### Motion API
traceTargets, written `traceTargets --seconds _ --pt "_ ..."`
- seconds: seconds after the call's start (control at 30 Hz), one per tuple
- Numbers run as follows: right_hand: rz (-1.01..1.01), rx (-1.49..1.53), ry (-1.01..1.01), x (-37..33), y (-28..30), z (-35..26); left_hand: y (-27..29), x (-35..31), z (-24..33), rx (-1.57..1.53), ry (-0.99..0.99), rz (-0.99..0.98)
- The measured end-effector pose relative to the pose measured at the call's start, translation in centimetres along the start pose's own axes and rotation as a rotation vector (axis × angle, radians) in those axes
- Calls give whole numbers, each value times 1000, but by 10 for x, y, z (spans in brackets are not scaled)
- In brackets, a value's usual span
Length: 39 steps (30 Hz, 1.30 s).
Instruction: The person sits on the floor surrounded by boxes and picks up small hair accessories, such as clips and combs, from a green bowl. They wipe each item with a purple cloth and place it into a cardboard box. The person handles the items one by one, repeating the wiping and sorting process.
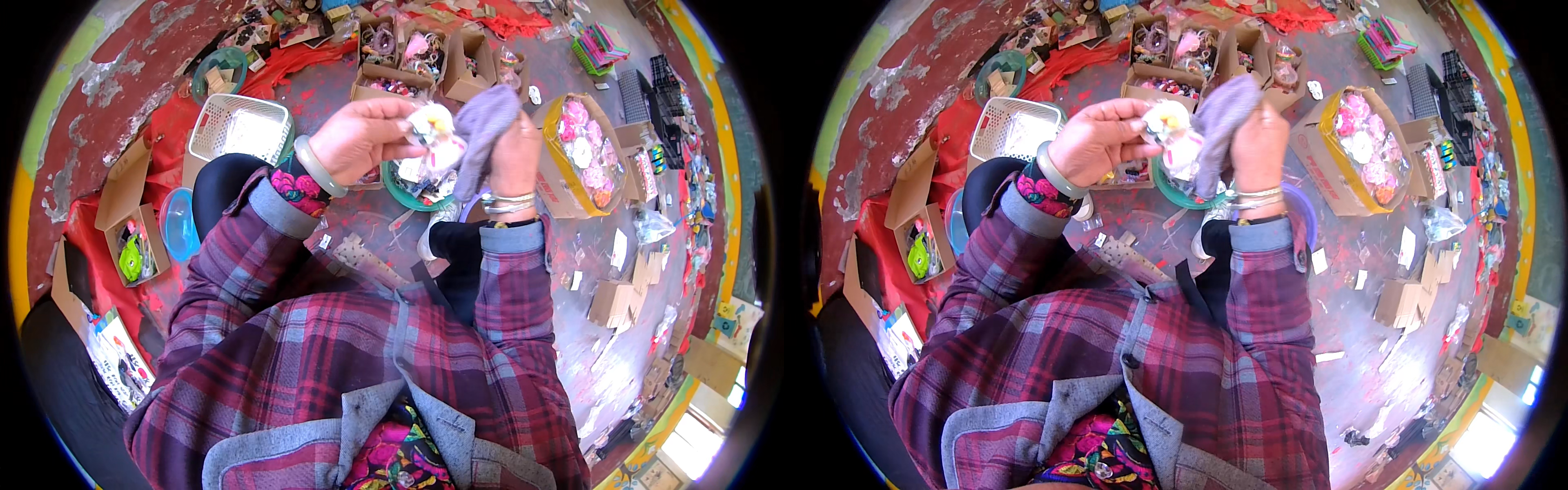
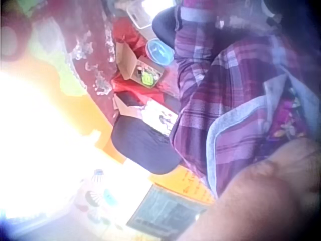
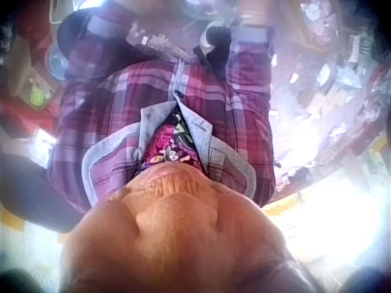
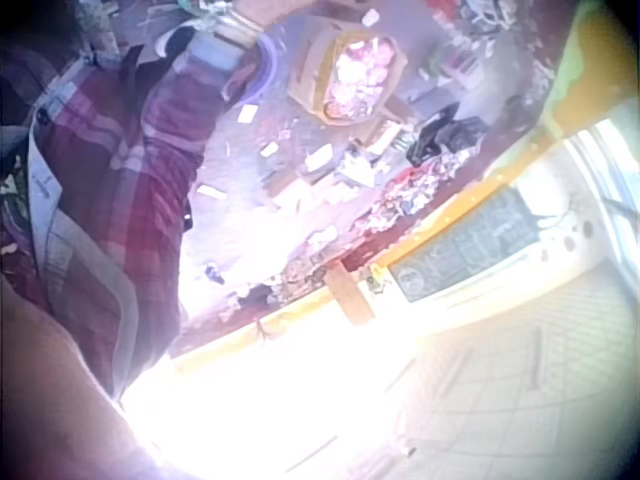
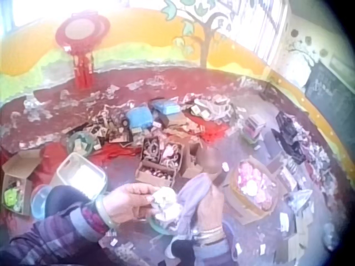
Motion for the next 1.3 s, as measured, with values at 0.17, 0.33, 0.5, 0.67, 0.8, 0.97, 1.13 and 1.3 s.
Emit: traceTargets --seconds 0.17,0.33,0.5,0.67,0.8,0.97,1.13,1.3 --pt "-112 545 -91 2 14 -3 17 0 18 -192 -116 12" --pt "-375 273 -104 -11 -36 -3 12 4 14 -230 -130 42" --pt "-387 185 -45 -25 -68 4 9 4 -4 -194 -87 98" --pt "-334 65 73 -28 -59 -9 4 4 0 -90 -58 95" --pt "-299 -168 118 -19 -52 -9 15 4 2 26 -55 114" --pt "-80 117 -22 -7 -11 7 58 -7 37 167 -268 290" --pt "-26 370 -99 -4 2 11 151 -9 14 795 -96 504" --pt "-115 385 -117 -9 -19 7 193 7 -51 1288 120 459"
Point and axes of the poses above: each hand's wrist, its own x-axis towards the middle knuckle, its own y-axis out of the back of the hand, z = x × y, the point moved 10 cm from there along x, towards the middle knuckle, and after that the axes turned 1 degree about -z, right-handed, at the moved point
